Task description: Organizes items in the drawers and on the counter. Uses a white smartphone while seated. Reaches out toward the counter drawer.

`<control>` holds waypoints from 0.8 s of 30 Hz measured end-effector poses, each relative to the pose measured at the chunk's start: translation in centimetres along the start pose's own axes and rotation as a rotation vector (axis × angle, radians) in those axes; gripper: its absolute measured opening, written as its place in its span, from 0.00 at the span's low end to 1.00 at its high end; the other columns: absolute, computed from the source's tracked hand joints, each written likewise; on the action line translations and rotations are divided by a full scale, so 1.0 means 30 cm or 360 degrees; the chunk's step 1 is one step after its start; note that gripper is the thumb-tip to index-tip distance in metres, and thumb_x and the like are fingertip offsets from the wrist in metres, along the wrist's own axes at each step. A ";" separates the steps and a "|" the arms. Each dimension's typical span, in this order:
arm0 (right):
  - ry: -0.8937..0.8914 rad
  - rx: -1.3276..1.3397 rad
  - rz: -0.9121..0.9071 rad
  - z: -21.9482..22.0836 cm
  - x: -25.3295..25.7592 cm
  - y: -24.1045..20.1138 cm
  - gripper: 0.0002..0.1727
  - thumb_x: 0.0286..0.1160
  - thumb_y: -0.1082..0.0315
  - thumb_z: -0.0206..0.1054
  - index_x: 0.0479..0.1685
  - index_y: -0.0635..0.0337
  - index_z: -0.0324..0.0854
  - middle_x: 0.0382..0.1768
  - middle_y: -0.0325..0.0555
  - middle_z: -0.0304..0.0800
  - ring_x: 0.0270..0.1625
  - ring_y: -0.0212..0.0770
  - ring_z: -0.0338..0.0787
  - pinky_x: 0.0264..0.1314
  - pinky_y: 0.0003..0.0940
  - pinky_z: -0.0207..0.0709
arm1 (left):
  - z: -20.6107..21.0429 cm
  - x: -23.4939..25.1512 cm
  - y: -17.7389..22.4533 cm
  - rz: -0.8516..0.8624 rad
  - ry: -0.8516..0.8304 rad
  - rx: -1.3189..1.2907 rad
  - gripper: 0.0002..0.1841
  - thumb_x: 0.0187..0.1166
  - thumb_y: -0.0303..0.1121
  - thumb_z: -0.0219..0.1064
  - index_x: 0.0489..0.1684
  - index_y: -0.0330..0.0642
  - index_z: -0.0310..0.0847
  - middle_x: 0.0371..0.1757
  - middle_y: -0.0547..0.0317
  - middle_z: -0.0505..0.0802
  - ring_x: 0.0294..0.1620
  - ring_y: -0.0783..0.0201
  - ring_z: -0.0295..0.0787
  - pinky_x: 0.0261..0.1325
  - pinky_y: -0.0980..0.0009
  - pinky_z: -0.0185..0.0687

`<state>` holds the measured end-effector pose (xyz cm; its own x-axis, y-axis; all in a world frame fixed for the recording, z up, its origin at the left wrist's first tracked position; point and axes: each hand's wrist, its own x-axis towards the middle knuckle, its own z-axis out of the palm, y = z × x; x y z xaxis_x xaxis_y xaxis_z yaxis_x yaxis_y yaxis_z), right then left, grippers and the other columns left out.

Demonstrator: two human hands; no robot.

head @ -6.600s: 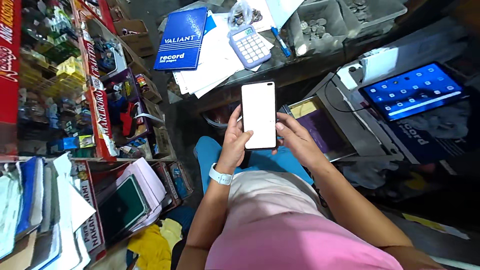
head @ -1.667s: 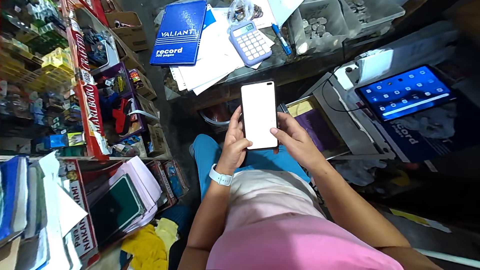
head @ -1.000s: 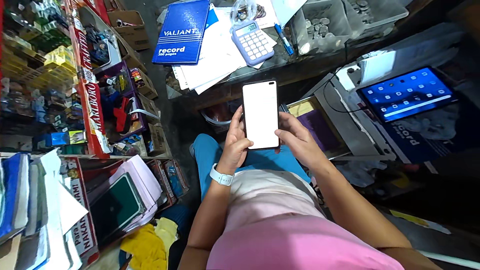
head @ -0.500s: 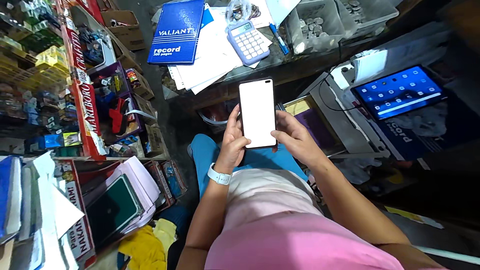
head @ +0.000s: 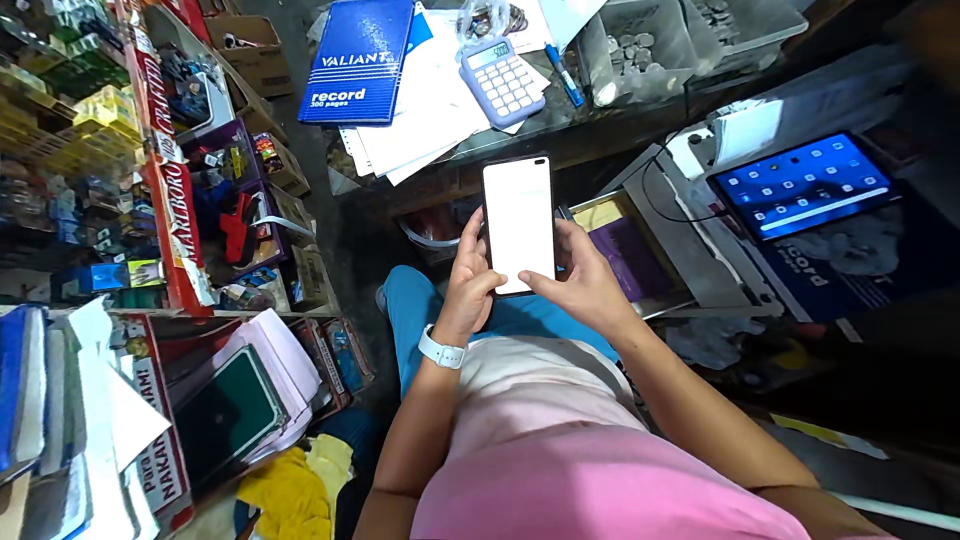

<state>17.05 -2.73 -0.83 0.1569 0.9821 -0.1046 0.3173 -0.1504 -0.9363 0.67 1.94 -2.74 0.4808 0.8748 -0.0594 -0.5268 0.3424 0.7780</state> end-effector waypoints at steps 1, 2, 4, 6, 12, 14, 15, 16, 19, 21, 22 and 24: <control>0.0023 -0.0037 -0.0007 0.006 0.001 0.001 0.45 0.60 0.59 0.81 0.81 0.59 0.64 0.60 0.49 0.87 0.53 0.35 0.92 0.51 0.33 0.90 | -0.001 0.000 -0.001 0.0001 -0.0003 -0.0004 0.52 0.60 0.12 0.52 0.95 0.56 0.40 0.79 0.50 0.77 0.65 0.61 0.86 0.64 0.60 0.85; 0.0034 -0.0056 -0.0009 0.010 0.001 0.002 0.45 0.60 0.60 0.81 0.81 0.60 0.64 0.61 0.51 0.87 0.55 0.37 0.92 0.54 0.35 0.89 | -0.001 0.000 -0.002 0.0003 -0.0003 -0.0007 0.53 0.60 0.12 0.52 0.95 0.56 0.40 0.80 0.50 0.77 0.66 0.61 0.85 0.65 0.60 0.85; 0.0023 -0.0046 -0.0017 0.008 0.003 0.004 0.43 0.62 0.61 0.79 0.81 0.60 0.65 0.62 0.51 0.86 0.53 0.36 0.92 0.52 0.33 0.89 | -0.002 -0.001 -0.001 0.0004 0.0008 -0.0019 0.52 0.59 0.12 0.52 0.95 0.55 0.40 0.80 0.50 0.77 0.66 0.61 0.85 0.64 0.60 0.85; -0.0009 0.0016 -0.0021 0.001 0.004 0.001 0.36 0.68 0.65 0.72 0.80 0.61 0.65 0.58 0.48 0.86 0.41 0.30 0.91 0.36 0.25 0.86 | -0.004 -0.003 0.002 0.0008 0.0014 -0.0012 0.52 0.60 0.12 0.51 0.95 0.55 0.40 0.80 0.50 0.77 0.66 0.61 0.86 0.64 0.59 0.85; -0.0071 0.0153 0.0016 -0.015 0.001 -0.004 0.28 0.79 0.66 0.61 0.80 0.60 0.66 0.53 0.46 0.86 0.34 0.28 0.89 0.28 0.22 0.83 | -0.007 -0.006 0.000 0.0000 0.0026 -0.0010 0.53 0.58 0.13 0.52 0.95 0.55 0.40 0.79 0.49 0.77 0.66 0.60 0.85 0.65 0.59 0.85; -0.0098 0.0248 0.0036 -0.026 0.003 0.001 0.23 0.86 0.65 0.53 0.78 0.60 0.68 0.53 0.45 0.85 0.34 0.30 0.90 0.29 0.24 0.86 | -0.007 -0.006 0.000 0.0001 0.0020 -0.0020 0.52 0.58 0.13 0.52 0.95 0.55 0.41 0.78 0.50 0.78 0.65 0.60 0.86 0.64 0.59 0.85; -0.0095 0.0287 0.0059 -0.031 0.006 0.003 0.22 0.87 0.64 0.49 0.77 0.59 0.70 0.53 0.44 0.86 0.34 0.31 0.91 0.29 0.26 0.87 | -0.007 -0.007 0.000 0.0003 0.0014 -0.0014 0.52 0.58 0.13 0.52 0.94 0.54 0.41 0.78 0.50 0.79 0.65 0.60 0.86 0.64 0.59 0.85; -0.0077 0.0321 0.0076 -0.034 0.010 0.005 0.21 0.88 0.63 0.46 0.74 0.58 0.72 0.52 0.43 0.87 0.34 0.32 0.92 0.28 0.28 0.88 | -0.008 -0.007 -0.001 0.0002 0.0006 -0.0007 0.52 0.58 0.13 0.52 0.95 0.54 0.41 0.79 0.49 0.78 0.66 0.60 0.85 0.65 0.59 0.85; -0.0027 0.0380 0.0084 -0.036 0.015 0.004 0.19 0.90 0.63 0.44 0.66 0.57 0.75 0.44 0.40 0.88 0.30 0.32 0.92 0.24 0.28 0.88 | -0.004 -0.008 -0.001 -0.0010 0.0000 0.0003 0.53 0.58 0.13 0.53 0.95 0.54 0.40 0.79 0.50 0.79 0.67 0.60 0.85 0.67 0.58 0.84; -0.0012 0.0379 0.0092 -0.037 0.013 -0.003 0.17 0.90 0.63 0.45 0.64 0.58 0.75 0.43 0.41 0.88 0.29 0.32 0.91 0.22 0.28 0.87 | -0.003 -0.007 -0.002 -0.0012 -0.0019 0.0000 0.53 0.58 0.13 0.53 0.95 0.54 0.40 0.79 0.51 0.79 0.67 0.61 0.85 0.67 0.58 0.84; -0.0008 0.0368 0.0104 -0.037 0.013 -0.008 0.16 0.91 0.62 0.46 0.64 0.58 0.74 0.42 0.41 0.88 0.28 0.32 0.91 0.22 0.27 0.87 | -0.003 -0.007 -0.003 -0.0011 -0.0026 0.0003 0.53 0.58 0.13 0.53 0.95 0.54 0.40 0.79 0.51 0.78 0.68 0.61 0.85 0.67 0.58 0.84; 0.0004 0.0343 0.0130 -0.037 0.016 -0.015 0.14 0.92 0.62 0.48 0.63 0.59 0.73 0.41 0.42 0.87 0.26 0.32 0.90 0.21 0.26 0.86 | 0.000 -0.004 -0.004 -0.0010 -0.0031 0.0009 0.53 0.57 0.13 0.54 0.95 0.54 0.41 0.80 0.51 0.78 0.68 0.61 0.85 0.67 0.58 0.84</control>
<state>18.01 -2.32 -0.08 0.1763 0.9673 -0.1821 0.0967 -0.2011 -0.9748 0.69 1.80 -2.84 0.4975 0.8659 -0.0520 -0.5201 0.3458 0.7810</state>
